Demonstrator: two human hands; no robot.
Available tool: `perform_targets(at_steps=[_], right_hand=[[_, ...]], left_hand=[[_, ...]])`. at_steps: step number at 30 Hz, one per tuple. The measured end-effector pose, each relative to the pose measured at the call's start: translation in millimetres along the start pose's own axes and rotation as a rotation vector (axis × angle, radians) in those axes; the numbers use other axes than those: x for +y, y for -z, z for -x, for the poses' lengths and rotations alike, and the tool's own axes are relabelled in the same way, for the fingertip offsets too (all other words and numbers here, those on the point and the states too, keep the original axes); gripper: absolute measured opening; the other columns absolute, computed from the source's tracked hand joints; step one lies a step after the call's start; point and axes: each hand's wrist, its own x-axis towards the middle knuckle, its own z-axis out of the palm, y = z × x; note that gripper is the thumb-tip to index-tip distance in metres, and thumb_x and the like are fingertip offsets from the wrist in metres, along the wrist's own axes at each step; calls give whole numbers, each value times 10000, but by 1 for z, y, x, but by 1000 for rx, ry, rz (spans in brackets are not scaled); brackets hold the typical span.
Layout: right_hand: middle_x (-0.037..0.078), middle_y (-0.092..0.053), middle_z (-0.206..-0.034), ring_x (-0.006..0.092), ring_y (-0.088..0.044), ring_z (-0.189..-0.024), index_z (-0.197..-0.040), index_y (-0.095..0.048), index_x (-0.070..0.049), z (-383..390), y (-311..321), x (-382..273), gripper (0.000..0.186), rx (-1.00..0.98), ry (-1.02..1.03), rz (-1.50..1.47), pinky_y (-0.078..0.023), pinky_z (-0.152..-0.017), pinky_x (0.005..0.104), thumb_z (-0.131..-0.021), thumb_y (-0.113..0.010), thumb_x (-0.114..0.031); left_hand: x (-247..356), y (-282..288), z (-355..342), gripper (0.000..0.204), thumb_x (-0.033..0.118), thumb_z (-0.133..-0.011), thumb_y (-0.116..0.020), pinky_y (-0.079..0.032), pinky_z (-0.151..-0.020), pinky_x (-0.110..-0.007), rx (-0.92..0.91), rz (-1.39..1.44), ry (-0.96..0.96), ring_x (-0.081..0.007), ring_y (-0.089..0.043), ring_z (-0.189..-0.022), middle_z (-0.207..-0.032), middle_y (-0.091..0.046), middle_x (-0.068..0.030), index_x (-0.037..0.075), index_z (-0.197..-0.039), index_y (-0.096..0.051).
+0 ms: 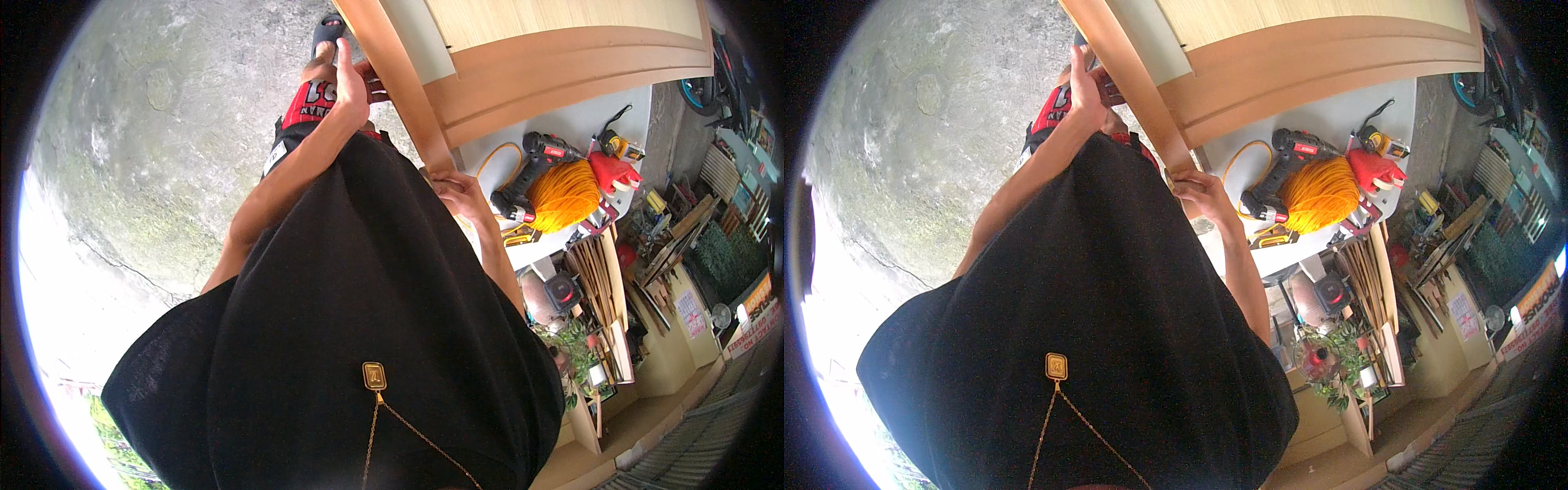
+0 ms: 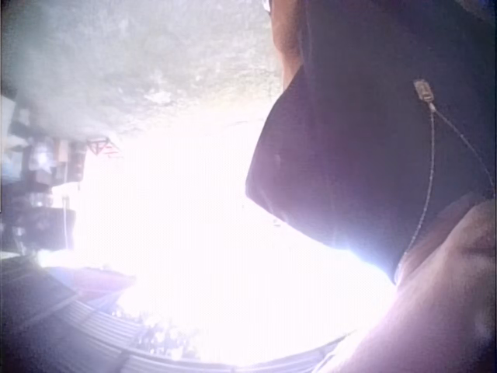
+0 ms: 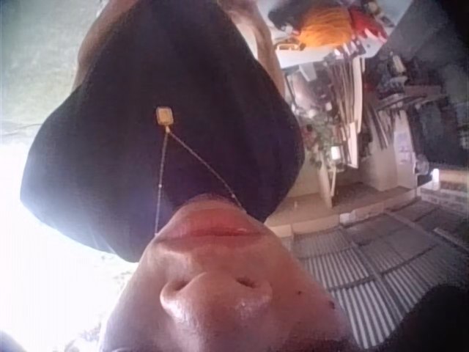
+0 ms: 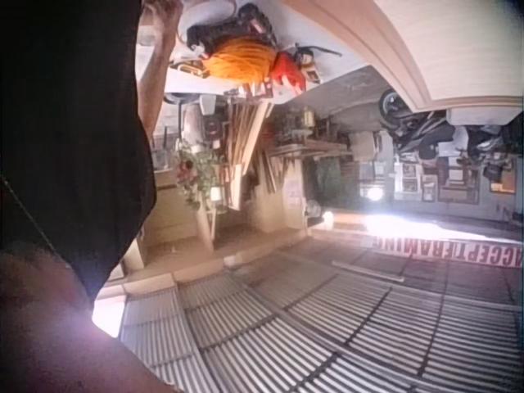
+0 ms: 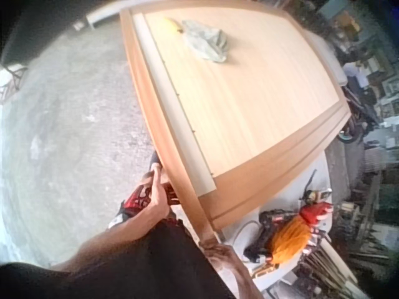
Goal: The person applies adhesive edge banding to the edges of a large wooden panel. They measure and cut the banding with a utility knife, align it along the edges, and press it into place. The person also wipes the surface with a cloth and retrieves additional banding from a roll.
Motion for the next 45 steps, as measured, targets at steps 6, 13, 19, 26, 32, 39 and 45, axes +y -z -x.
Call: perform_targets(at_steps=[6,13,19,26,32,39,45], right_hand=[[61,-676,-961,124,-630,-872,-1075,-647,45,-2,2,-2,276,-3,-48,-20,-506,-798,247,-822,-698,-52],[67,-675,-994,120,-622,-878,-1093,-656,29,-5,4,4,283,-9,-14,31,-503,-784,244,-827,-698,-59],[61,-672,-976,112,-623,-875,-1078,-647,45,-6,4,4,273,2,-67,-5,-497,-798,241,-830,-689,-61],[53,-672,-993,111,-626,-898,-1080,-647,41,-8,6,5,275,-22,-63,-15,-501,-822,243,-827,-685,-60],[64,-675,-1028,131,-629,-922,-1100,-644,47,-20,10,13,275,-9,-38,201,-498,-851,268,-864,-643,-93],[69,-700,-949,148,-629,-927,-968,-708,22,-40,12,27,213,111,22,324,-460,-873,289,-844,-585,-100],[108,-719,-924,179,-645,-930,-949,-729,-8,-53,4,42,245,310,-10,356,-467,-868,316,-835,-554,-137]], left_hand=[[1,2,-2,1057,867,-782,-185,-497,-819,-445,4,-12,28,-310,-638,-871,-987,-663,-165,-39,-1104,-624],[0,2,-4,1034,832,-817,-123,-513,-803,-436,5,-23,42,-298,-647,-867,-1015,-672,-161,-16,-1096,-645],[0,2,-4,1022,824,-825,-133,-510,-802,-444,7,-22,34,-297,-644,-874,-1018,-669,-168,-19,-1092,-645],[0,3,-3,1013,825,-825,-142,-506,-795,-443,11,-16,29,-298,-638,-876,-1026,-667,-161,-8,-1099,-649],[-6,8,-10,1056,882,-758,-263,-490,-819,-443,-17,-6,38,-326,-632,-892,-1008,-658,-188,-46,-1136,-596],[6,27,-12,679,488,-882,-539,-319,-1053,-504,272,-1050,-1130,-437,-385,-1254,-1378,-396,-254,14,-1354,-422],[20,0,35,684,466,-873,-588,-210,-1124,-558,-246,-1658,-1330,-396,-256,-1389,-1486,-307,-196,77,-1405,-406]])
